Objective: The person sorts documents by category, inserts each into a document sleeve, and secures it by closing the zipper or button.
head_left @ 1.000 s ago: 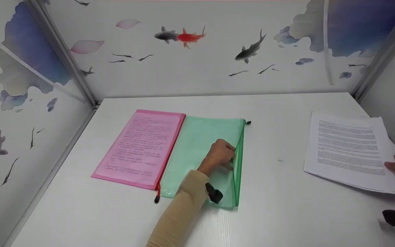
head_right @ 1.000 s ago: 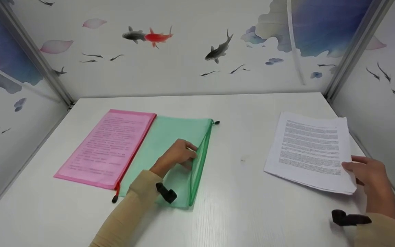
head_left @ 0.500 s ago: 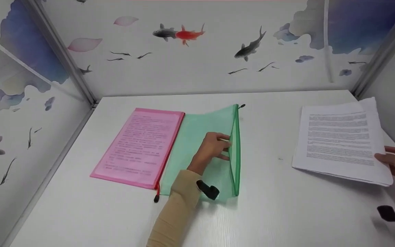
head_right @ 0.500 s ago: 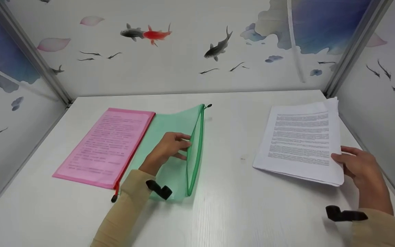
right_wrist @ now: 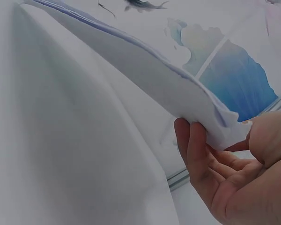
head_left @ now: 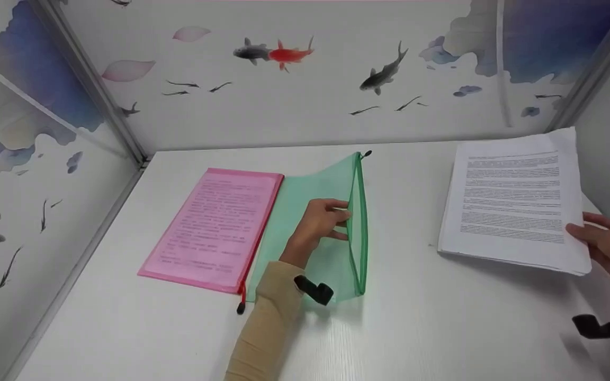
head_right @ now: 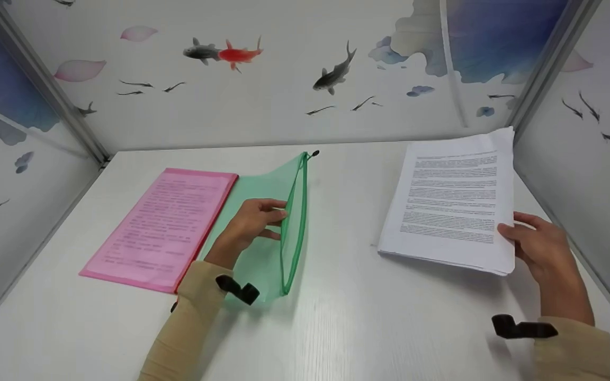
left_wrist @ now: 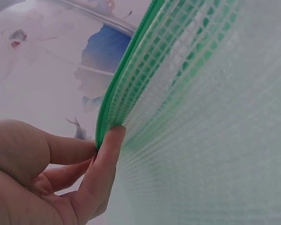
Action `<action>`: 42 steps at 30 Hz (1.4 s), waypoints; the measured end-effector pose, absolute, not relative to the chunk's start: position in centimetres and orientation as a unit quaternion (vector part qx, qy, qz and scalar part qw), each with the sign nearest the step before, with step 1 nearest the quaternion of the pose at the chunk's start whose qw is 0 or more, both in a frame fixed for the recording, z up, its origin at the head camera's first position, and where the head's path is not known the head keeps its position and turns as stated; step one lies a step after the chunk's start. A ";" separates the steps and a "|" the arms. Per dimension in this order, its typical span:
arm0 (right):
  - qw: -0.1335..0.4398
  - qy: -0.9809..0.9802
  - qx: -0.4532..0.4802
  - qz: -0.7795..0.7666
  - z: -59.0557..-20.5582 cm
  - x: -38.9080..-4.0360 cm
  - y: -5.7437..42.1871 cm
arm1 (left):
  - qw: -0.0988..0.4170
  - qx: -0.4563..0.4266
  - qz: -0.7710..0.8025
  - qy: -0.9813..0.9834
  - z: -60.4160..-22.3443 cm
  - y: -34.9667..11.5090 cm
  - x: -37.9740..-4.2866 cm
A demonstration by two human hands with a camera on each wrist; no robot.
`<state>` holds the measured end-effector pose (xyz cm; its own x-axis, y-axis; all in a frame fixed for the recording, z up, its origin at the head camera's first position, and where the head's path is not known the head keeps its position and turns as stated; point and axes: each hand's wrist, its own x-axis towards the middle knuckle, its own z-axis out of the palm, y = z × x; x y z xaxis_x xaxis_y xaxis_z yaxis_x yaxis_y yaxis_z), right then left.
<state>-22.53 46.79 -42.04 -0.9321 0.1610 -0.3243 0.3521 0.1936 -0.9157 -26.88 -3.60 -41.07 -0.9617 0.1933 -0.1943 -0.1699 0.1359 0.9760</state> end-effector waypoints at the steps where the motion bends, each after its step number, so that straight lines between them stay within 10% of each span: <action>1: 0.078 0.776 0.163 -0.604 -41.9 -22.5 46.6 | 0.138 0.009 0.659 0.740 -41.1 -3.7 -26.9; 42: 0.113 0.675 0.015 -0.729 -37.9 -20.7 36.7 | 0.132 0.017 0.688 0.714 -40.5 -4.7 -26.9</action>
